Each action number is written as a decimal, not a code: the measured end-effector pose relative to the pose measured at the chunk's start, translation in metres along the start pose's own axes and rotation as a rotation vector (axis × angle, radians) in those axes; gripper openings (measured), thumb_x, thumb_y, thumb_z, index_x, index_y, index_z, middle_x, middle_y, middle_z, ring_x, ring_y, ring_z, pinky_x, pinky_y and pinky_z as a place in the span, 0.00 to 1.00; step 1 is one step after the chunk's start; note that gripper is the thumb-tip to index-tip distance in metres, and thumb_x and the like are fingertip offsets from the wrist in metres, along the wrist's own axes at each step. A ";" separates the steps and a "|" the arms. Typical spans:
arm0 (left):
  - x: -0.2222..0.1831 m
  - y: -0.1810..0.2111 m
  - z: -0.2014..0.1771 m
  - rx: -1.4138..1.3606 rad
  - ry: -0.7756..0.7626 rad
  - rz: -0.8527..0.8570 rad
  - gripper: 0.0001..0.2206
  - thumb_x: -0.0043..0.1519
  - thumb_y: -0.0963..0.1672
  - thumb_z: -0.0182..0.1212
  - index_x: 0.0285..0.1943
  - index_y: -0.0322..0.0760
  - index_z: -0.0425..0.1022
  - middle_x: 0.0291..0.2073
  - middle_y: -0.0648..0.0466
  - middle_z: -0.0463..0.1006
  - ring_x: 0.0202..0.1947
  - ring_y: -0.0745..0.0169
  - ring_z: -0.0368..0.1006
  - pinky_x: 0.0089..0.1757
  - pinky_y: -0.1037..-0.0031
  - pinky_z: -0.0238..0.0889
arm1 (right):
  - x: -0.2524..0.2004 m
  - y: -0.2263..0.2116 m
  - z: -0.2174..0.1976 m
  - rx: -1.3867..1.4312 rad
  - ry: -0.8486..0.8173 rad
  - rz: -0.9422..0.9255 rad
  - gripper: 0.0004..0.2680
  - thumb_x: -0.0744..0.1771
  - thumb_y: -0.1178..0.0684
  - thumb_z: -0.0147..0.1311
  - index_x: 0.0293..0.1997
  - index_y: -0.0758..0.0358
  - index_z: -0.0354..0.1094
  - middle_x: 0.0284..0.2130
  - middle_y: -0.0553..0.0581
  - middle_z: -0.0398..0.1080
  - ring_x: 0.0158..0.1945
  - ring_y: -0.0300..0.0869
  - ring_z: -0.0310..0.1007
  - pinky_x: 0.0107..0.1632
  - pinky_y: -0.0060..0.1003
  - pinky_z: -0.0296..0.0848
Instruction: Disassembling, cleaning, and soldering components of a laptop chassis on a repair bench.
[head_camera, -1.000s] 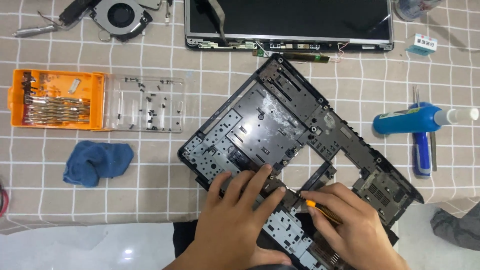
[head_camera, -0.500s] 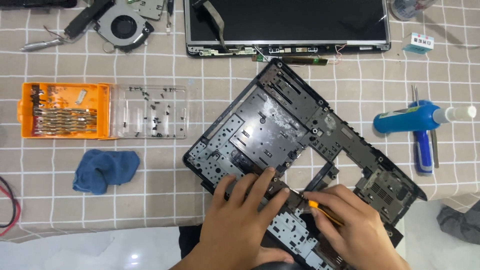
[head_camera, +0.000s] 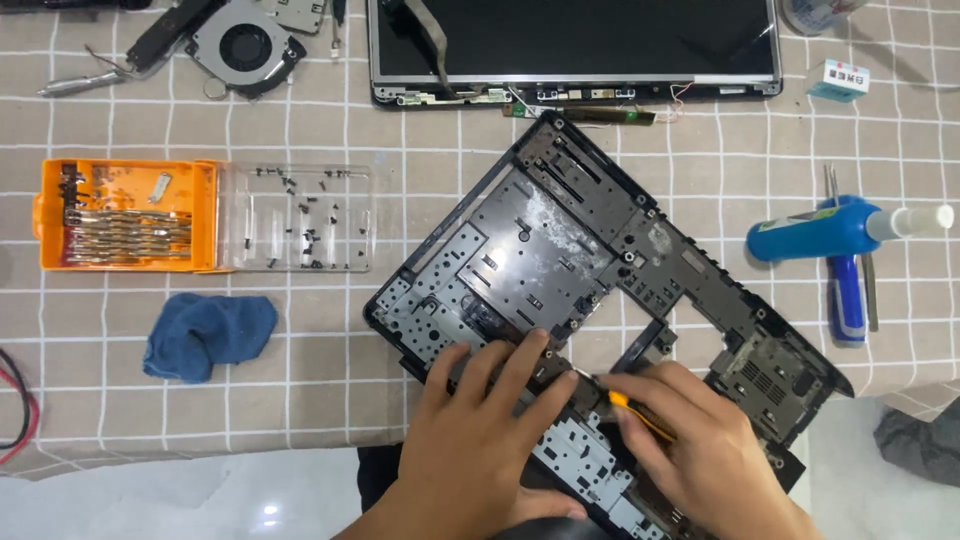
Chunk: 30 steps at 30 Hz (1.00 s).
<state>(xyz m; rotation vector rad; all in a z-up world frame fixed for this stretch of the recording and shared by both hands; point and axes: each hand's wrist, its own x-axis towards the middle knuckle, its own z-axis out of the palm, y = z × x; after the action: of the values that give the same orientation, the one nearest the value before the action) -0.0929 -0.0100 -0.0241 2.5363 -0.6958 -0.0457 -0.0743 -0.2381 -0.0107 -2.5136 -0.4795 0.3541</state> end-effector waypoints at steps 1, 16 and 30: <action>-0.001 -0.001 0.001 -0.001 -0.001 0.001 0.42 0.43 0.68 0.58 0.61 0.47 0.65 0.65 0.46 0.58 0.56 0.44 0.58 0.53 0.47 0.45 | 0.003 -0.001 0.000 0.000 0.000 0.002 0.10 0.65 0.51 0.48 0.49 0.54 0.70 0.34 0.49 0.70 0.34 0.36 0.74 0.37 0.30 0.72; -0.001 0.000 0.003 0.032 0.022 0.011 0.42 0.43 0.69 0.56 0.61 0.48 0.65 0.65 0.46 0.58 0.56 0.43 0.59 0.53 0.47 0.45 | 0.005 -0.003 0.000 0.036 0.026 -0.023 0.10 0.65 0.51 0.48 0.49 0.57 0.71 0.33 0.51 0.70 0.33 0.36 0.73 0.36 0.30 0.72; 0.005 -0.008 -0.016 -0.069 -0.084 0.012 0.37 0.52 0.65 0.52 0.61 0.41 0.65 0.65 0.48 0.59 0.58 0.47 0.57 0.54 0.50 0.42 | 0.000 0.005 -0.015 0.557 0.163 0.649 0.11 0.62 0.59 0.55 0.47 0.62 0.75 0.33 0.56 0.78 0.25 0.41 0.68 0.35 0.31 0.70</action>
<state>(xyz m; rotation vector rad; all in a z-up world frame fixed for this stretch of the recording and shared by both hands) -0.0822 0.0012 -0.0135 2.4757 -0.7296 -0.1700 -0.0674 -0.2487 -0.0007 -2.0551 0.4638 0.4412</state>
